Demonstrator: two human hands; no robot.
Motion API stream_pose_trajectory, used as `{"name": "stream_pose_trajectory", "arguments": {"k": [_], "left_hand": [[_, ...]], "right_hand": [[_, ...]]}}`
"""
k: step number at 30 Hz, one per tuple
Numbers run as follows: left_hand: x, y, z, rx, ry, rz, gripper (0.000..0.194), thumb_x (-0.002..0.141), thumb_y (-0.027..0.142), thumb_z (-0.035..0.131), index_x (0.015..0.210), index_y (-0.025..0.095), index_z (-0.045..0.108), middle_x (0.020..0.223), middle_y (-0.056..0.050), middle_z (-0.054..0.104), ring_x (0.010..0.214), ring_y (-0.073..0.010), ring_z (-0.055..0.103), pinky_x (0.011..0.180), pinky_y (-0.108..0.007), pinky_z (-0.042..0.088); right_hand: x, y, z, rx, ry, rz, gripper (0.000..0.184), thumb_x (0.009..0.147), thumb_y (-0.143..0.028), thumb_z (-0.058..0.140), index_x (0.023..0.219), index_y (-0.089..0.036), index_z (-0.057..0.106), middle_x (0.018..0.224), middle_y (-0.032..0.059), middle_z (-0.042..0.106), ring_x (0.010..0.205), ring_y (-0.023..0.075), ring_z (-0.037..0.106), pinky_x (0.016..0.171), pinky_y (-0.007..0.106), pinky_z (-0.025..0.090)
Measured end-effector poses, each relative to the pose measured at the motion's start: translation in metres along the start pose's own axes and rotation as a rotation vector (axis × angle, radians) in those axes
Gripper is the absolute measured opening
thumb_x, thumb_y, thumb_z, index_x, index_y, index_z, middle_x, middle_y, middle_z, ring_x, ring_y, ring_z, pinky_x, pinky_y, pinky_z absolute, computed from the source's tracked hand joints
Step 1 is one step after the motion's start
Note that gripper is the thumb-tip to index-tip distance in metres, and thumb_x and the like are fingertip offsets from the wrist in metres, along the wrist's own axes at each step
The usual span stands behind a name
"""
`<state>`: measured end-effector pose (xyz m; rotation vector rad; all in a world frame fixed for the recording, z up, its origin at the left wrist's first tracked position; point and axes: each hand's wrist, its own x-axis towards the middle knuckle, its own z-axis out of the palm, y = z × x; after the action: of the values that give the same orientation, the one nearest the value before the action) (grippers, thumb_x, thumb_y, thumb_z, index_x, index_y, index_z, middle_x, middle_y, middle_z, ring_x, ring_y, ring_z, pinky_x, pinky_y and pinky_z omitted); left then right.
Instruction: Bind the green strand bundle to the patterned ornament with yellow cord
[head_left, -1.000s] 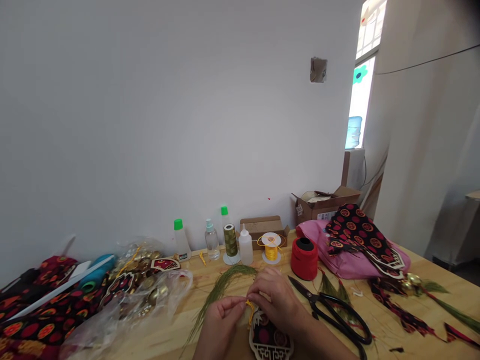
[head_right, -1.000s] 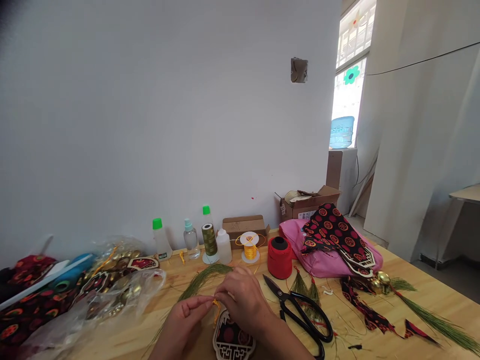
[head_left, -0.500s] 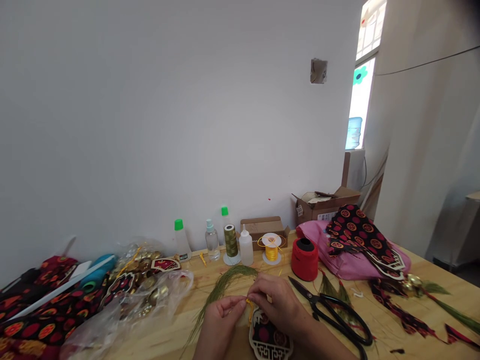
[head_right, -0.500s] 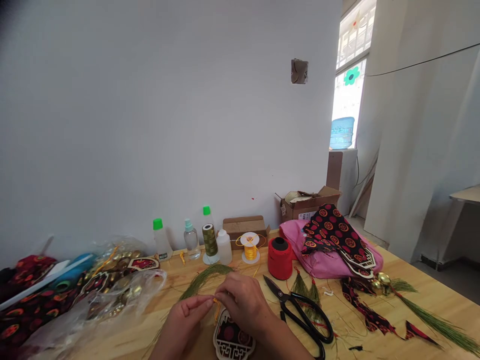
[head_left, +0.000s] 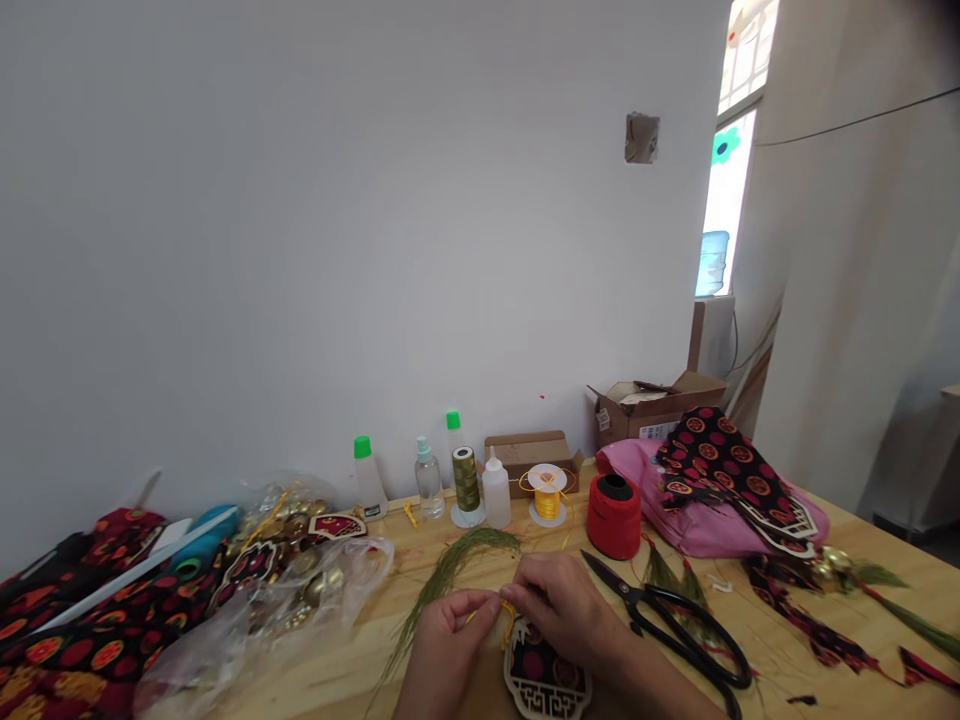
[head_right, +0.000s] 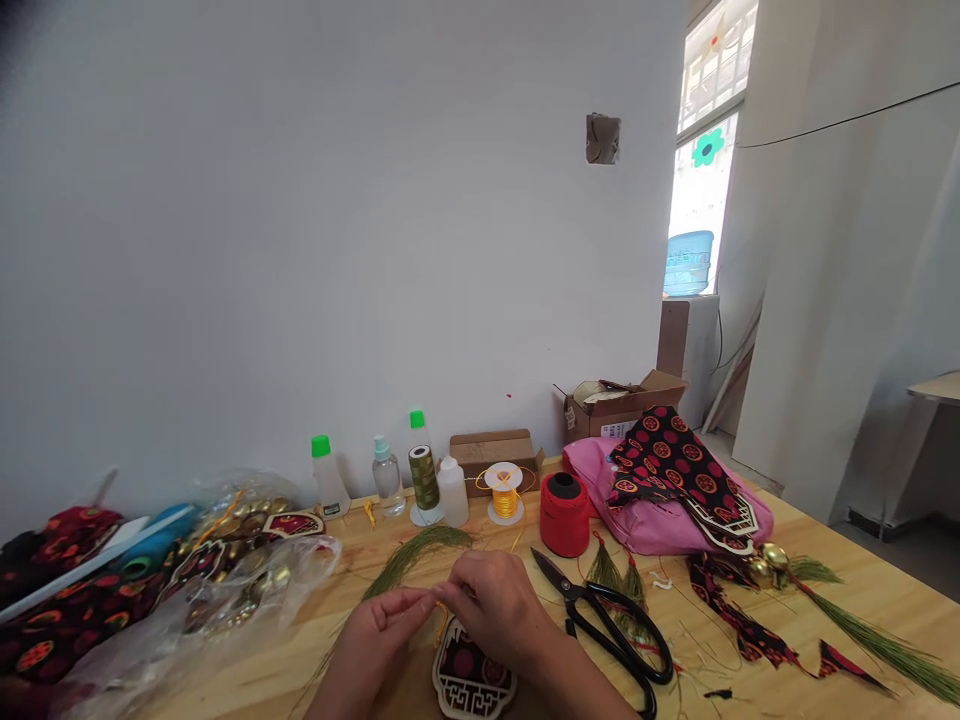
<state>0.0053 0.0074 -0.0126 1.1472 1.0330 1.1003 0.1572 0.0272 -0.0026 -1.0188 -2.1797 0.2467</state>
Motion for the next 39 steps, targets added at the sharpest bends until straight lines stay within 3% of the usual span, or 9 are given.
{"name": "stream_pose_trajectory", "arguments": {"k": [10,14,19,24,26,28,31,34,39], "left_hand": [[0.001,-0.002,-0.001,0.001,-0.008,0.003,0.024,0.063,0.030,0.060,0.077,0.012,0.068,0.061,-0.004,0.067,0.063,-0.0160,0.058,0.062,-0.024,0.042],[0.002,-0.003,-0.002,0.012,0.083,-0.025,0.025,0.060,0.031,0.062,0.075,0.012,0.068,0.060,-0.003,0.067,0.060,-0.0153,0.056,0.059,-0.024,0.041],[0.001,0.001,-0.002,0.023,0.150,-0.007,0.023,0.056,0.031,0.065,0.068,0.012,0.068,0.056,-0.001,0.066,0.056,-0.0135,0.054,0.057,-0.022,0.039],[0.001,0.002,-0.002,-0.006,0.156,-0.036,0.024,0.055,0.033,0.065,0.068,0.012,0.068,0.053,0.001,0.065,0.051,-0.0124,0.052,0.053,-0.021,0.037],[0.001,0.001,-0.003,-0.007,0.148,-0.044,0.025,0.056,0.034,0.064,0.068,0.012,0.068,0.051,0.001,0.064,0.049,-0.0124,0.052,0.052,-0.021,0.037],[0.001,0.000,-0.003,0.002,0.144,-0.041,0.026,0.056,0.034,0.064,0.069,0.012,0.068,0.052,0.000,0.065,0.049,-0.0124,0.052,0.052,-0.022,0.038],[0.001,0.002,-0.003,0.043,0.130,-0.008,0.026,0.057,0.034,0.064,0.070,0.012,0.068,0.055,-0.002,0.066,0.053,-0.0137,0.054,0.055,-0.023,0.039],[-0.001,0.004,-0.003,0.082,0.094,0.034,0.026,0.059,0.034,0.062,0.071,0.012,0.068,0.059,-0.003,0.067,0.061,-0.0166,0.057,0.061,-0.024,0.040],[-0.001,0.003,-0.003,0.104,0.076,0.034,0.026,0.062,0.035,0.060,0.074,0.013,0.068,0.063,-0.003,0.068,0.064,-0.0174,0.057,0.063,-0.025,0.041]], "right_hand": [[0.001,-0.004,-0.005,0.081,-0.013,0.054,0.030,0.080,-0.025,0.041,0.051,-0.015,0.043,0.049,-0.0043,0.041,0.047,0.0067,0.036,0.046,0.018,0.023],[0.003,0.001,-0.002,0.302,0.049,0.183,0.036,0.081,-0.032,0.038,0.050,-0.015,0.044,0.047,-0.0045,0.039,0.047,0.0070,0.037,0.046,0.018,0.026],[0.010,0.011,0.006,0.741,0.167,0.440,0.043,0.072,-0.052,0.040,0.048,-0.017,0.039,0.037,-0.0077,0.029,0.034,0.0049,0.026,0.036,0.017,0.023],[0.014,0.015,0.003,0.806,0.248,0.498,0.045,0.071,-0.058,0.035,0.052,-0.017,0.041,0.039,-0.0080,0.029,0.033,0.0052,0.026,0.035,0.018,0.027],[0.012,0.012,-0.002,0.730,0.305,0.447,0.039,0.072,-0.052,0.041,0.061,-0.015,0.050,0.048,-0.0039,0.041,0.041,0.0081,0.037,0.041,0.020,0.033],[0.009,0.007,-0.007,0.594,0.318,0.301,0.029,0.075,-0.041,0.045,0.077,-0.015,0.056,0.068,0.0021,0.054,0.062,0.0125,0.049,0.054,0.022,0.039],[0.005,-0.002,-0.008,0.406,0.201,0.040,0.020,0.077,-0.030,0.047,0.089,-0.019,0.058,0.088,0.0044,0.058,0.085,0.0155,0.049,0.075,0.027,0.037],[0.002,-0.005,-0.005,0.277,0.090,-0.054,0.014,0.076,-0.028,0.050,0.081,-0.021,0.061,0.081,0.0022,0.061,0.081,0.0147,0.050,0.076,0.027,0.035],[0.003,-0.003,-0.001,0.170,0.059,-0.054,0.016,0.077,-0.028,0.049,0.071,-0.021,0.062,0.069,0.0002,0.061,0.071,0.0133,0.051,0.069,0.026,0.034]]}}
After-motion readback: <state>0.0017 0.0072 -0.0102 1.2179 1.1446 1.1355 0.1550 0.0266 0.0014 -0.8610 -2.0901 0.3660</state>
